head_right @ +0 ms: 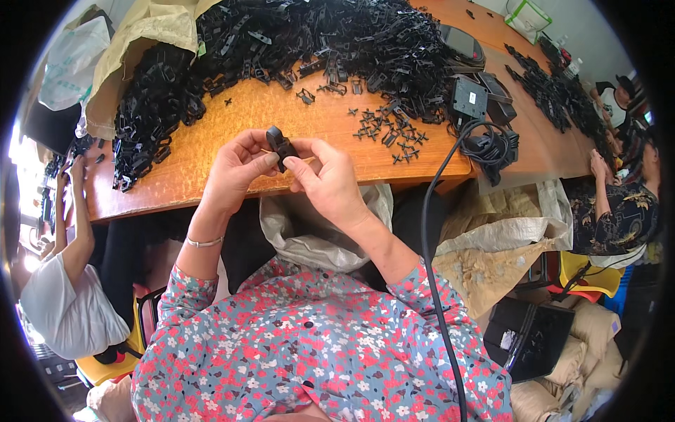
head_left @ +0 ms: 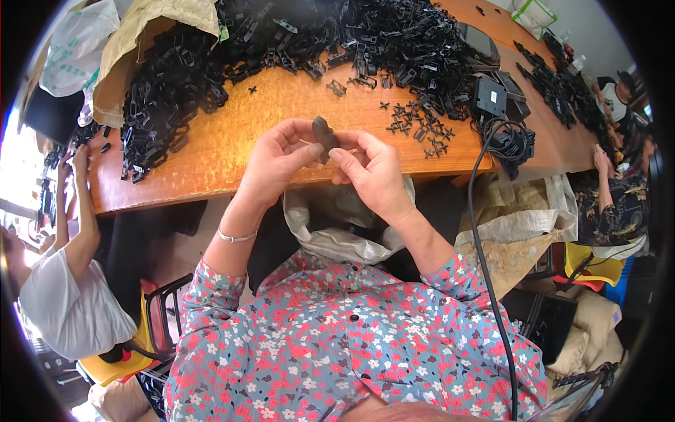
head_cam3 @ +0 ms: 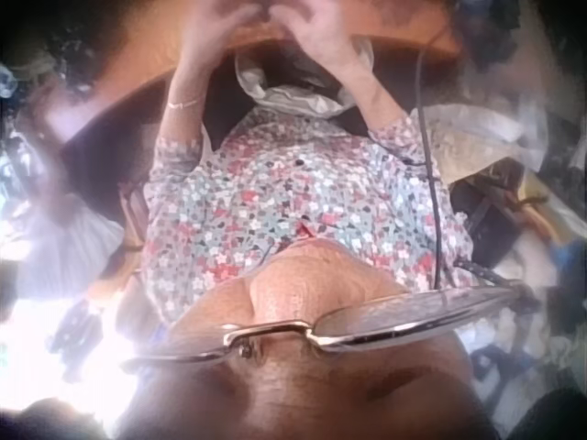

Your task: The person assembles small plastic components by fitting parts together by hand and drops the finished pieces into a bag.

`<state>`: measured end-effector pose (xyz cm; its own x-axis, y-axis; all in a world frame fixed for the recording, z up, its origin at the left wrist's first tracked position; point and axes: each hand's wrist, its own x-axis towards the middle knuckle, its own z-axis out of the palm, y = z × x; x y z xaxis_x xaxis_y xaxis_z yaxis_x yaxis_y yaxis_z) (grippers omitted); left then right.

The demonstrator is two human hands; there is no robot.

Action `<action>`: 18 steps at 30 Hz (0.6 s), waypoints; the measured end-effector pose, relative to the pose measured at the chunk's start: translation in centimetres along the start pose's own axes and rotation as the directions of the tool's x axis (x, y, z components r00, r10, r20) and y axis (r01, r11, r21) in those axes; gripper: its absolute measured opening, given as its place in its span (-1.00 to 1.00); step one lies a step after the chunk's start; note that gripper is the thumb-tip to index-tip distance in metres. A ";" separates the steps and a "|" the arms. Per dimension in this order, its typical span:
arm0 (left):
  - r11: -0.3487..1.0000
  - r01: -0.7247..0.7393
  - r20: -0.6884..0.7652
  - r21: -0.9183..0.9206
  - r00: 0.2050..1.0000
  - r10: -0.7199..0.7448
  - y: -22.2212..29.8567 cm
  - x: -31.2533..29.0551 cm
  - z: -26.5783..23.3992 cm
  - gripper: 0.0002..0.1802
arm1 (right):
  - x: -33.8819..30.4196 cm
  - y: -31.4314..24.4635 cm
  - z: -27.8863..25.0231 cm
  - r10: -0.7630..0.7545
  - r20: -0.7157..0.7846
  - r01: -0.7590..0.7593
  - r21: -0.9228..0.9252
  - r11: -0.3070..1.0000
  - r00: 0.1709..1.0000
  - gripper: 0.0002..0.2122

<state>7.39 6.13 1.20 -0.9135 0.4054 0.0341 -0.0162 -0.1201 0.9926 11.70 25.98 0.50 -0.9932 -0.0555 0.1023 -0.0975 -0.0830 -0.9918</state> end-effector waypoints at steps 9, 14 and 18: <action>0.998 -0.059 -0.075 0.029 0.995 0.061 0.4 -1.8 2.0 -0.61 | -0.2 0.6 -0.1 -0.236 0.007 0.223 -0.359 0.906 0.972 -0.75; 0.895 -0.193 -0.176 0.402 0.943 0.282 0.0 -3.3 4.1 -0.61 | -0.8 0.4 0.9 -0.484 0.009 0.418 -0.518 0.746 0.875 -0.76; 0.766 -0.271 -0.161 0.583 0.885 0.436 -0.3 -3.6 4.6 -0.62 | -1.1 0.5 1.2 -0.489 -0.003 0.414 -0.527 0.742 0.872 -0.71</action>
<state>12.52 8.83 1.30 -0.8812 0.1609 0.4445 0.4726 0.3263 0.8186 12.82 24.85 -0.05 -0.8188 -0.0053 0.5740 -0.5174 0.4399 -0.7340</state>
